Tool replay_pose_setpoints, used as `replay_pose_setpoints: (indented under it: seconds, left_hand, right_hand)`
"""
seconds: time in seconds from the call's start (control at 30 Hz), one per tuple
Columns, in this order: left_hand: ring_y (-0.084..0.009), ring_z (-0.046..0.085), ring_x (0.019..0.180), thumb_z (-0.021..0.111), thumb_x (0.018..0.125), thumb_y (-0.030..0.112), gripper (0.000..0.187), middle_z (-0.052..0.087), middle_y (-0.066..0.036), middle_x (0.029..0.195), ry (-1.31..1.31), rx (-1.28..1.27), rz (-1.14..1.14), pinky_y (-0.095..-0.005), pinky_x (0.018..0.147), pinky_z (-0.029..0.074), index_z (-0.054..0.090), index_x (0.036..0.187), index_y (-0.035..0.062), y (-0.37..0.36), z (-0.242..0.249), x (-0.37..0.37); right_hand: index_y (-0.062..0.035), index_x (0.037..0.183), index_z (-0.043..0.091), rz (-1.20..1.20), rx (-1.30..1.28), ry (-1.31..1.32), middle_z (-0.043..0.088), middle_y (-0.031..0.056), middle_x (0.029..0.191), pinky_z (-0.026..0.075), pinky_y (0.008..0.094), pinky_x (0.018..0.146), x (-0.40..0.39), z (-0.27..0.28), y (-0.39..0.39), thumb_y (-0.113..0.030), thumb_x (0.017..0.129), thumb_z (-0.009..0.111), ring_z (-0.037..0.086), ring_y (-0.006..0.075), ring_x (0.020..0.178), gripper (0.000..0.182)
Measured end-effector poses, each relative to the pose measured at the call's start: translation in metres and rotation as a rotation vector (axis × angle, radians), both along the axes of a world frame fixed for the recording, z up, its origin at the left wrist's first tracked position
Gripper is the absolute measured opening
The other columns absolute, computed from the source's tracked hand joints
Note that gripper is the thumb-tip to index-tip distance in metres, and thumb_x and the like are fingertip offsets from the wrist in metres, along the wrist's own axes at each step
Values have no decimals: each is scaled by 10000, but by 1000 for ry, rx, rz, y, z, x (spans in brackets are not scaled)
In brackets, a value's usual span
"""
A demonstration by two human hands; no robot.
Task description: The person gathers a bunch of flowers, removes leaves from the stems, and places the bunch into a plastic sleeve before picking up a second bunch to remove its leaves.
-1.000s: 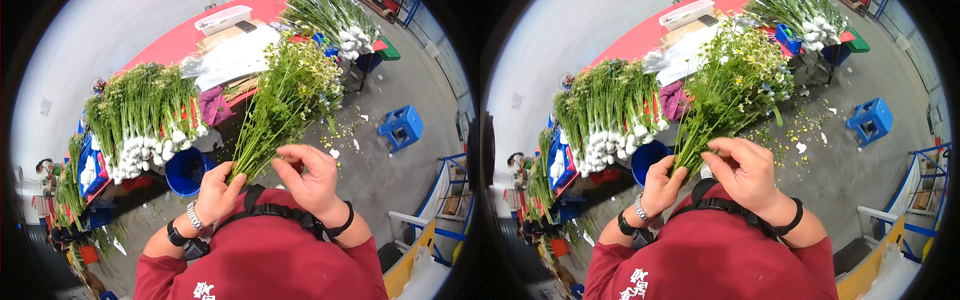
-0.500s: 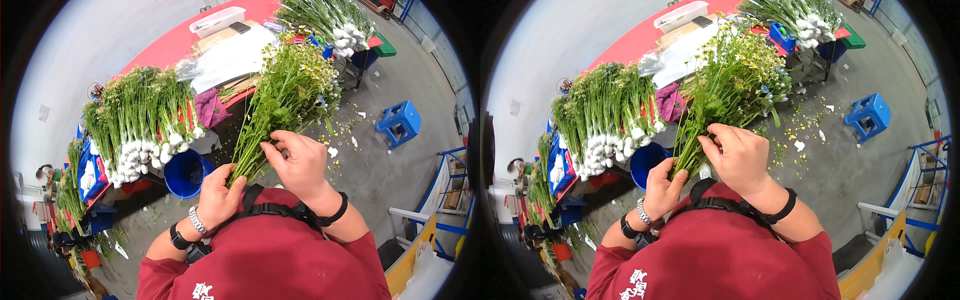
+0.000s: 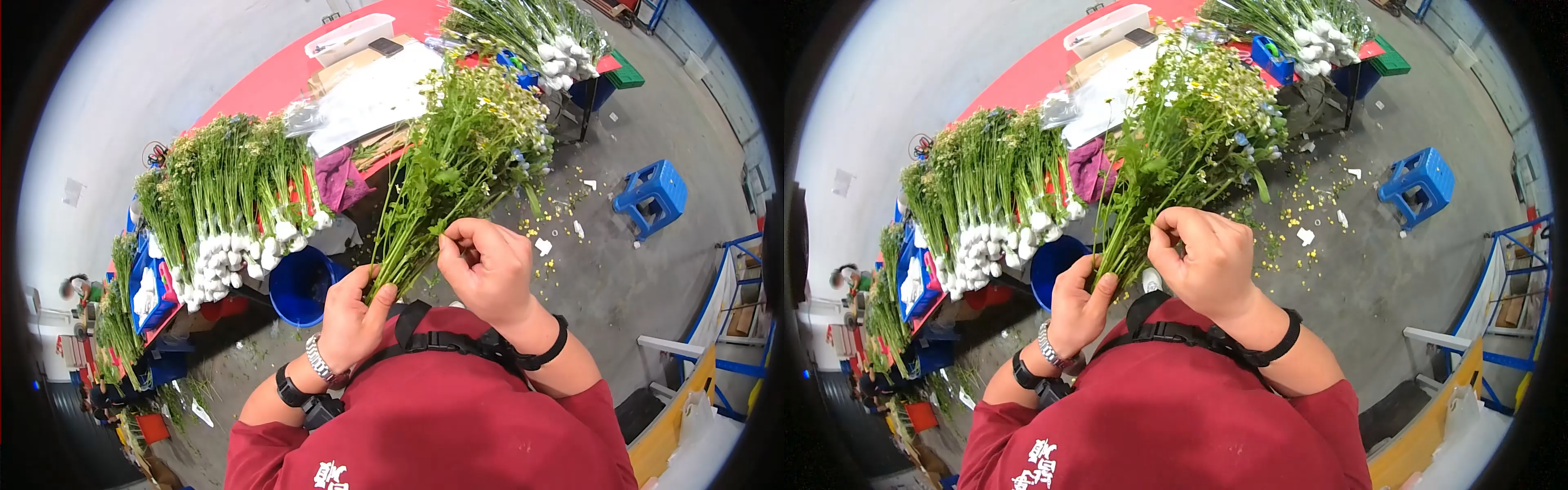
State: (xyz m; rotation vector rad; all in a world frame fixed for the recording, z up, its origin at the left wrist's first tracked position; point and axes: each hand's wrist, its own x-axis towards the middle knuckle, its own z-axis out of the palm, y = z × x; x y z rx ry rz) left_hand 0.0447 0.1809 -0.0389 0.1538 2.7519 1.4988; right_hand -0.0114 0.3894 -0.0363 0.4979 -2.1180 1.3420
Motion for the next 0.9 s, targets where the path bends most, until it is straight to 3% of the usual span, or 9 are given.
replay_pose_setpoints:
  seconds: [0.17,0.33,0.4,0.57,0.7,0.77,0.83,0.87,0.9]
  left_hand:
    - [-282,634,643,667,948,176,229,653,-153,751,-23,35,19,-366,603,478,642,1045,-30,0,-2,0]
    - [-294,632,645,675,939,176,226,649,-157,753,-11,18,12,-372,604,477,641,1038,-24,0,-1,0]
    - [-304,635,653,679,935,179,231,653,-160,760,14,-7,5,-377,609,479,643,1043,-23,-1,-1,1]
    - [-330,643,672,687,928,188,245,664,-165,779,34,-36,5,-389,620,487,645,1054,-19,-4,-5,1]
    - [-306,642,667,688,932,191,245,663,-160,778,57,-23,-6,-376,621,488,646,1050,-19,-4,-6,-1]
    - [-280,639,657,684,939,196,244,660,-157,776,54,-14,-8,-361,617,486,647,1045,-21,-4,-2,-5]
    - [-216,619,643,667,961,205,245,652,-157,773,-37,50,-1,-327,605,472,650,1035,-27,-7,5,-8]
    - [-120,591,661,627,998,190,225,669,-102,782,-28,35,-20,-283,610,468,658,1041,-29,-12,2,-10]
    - [-120,591,661,627,998,190,225,669,-102,782,-29,35,-15,-283,610,468,658,1041,-29,-16,-5,-11]
  right_hand:
    - [-50,840,654,196,-32,-106,658,43,663,500,302,510,4,-4,2,-34,787,742,653,190,547,104]
    - [-62,901,682,114,-46,-143,660,41,700,486,311,499,6,6,1,-93,791,791,640,201,547,158]
    - [-67,928,705,38,84,-74,659,51,735,486,329,503,1,8,2,-116,800,803,639,216,569,168]
    - [-60,908,715,14,60,50,660,69,769,496,349,520,-3,-1,-5,-80,810,787,637,246,588,122]
    - [-54,882,718,145,47,12,658,77,774,503,358,534,2,-5,-12,-75,808,787,640,253,598,103]
    - [-45,882,718,360,-16,-74,656,83,772,502,357,545,5,-5,-14,-88,821,786,638,252,608,101]
    - [-38,890,718,472,-60,-152,657,86,772,496,349,551,11,2,-5,-122,832,793,632,251,614,126]
    - [-38,889,719,619,-42,-290,656,88,773,492,347,550,14,5,3,-144,834,798,628,250,611,143]
    - [-37,889,720,767,-22,-430,655,89,774,489,346,550,16,6,9,-166,837,803,624,249,608,162]
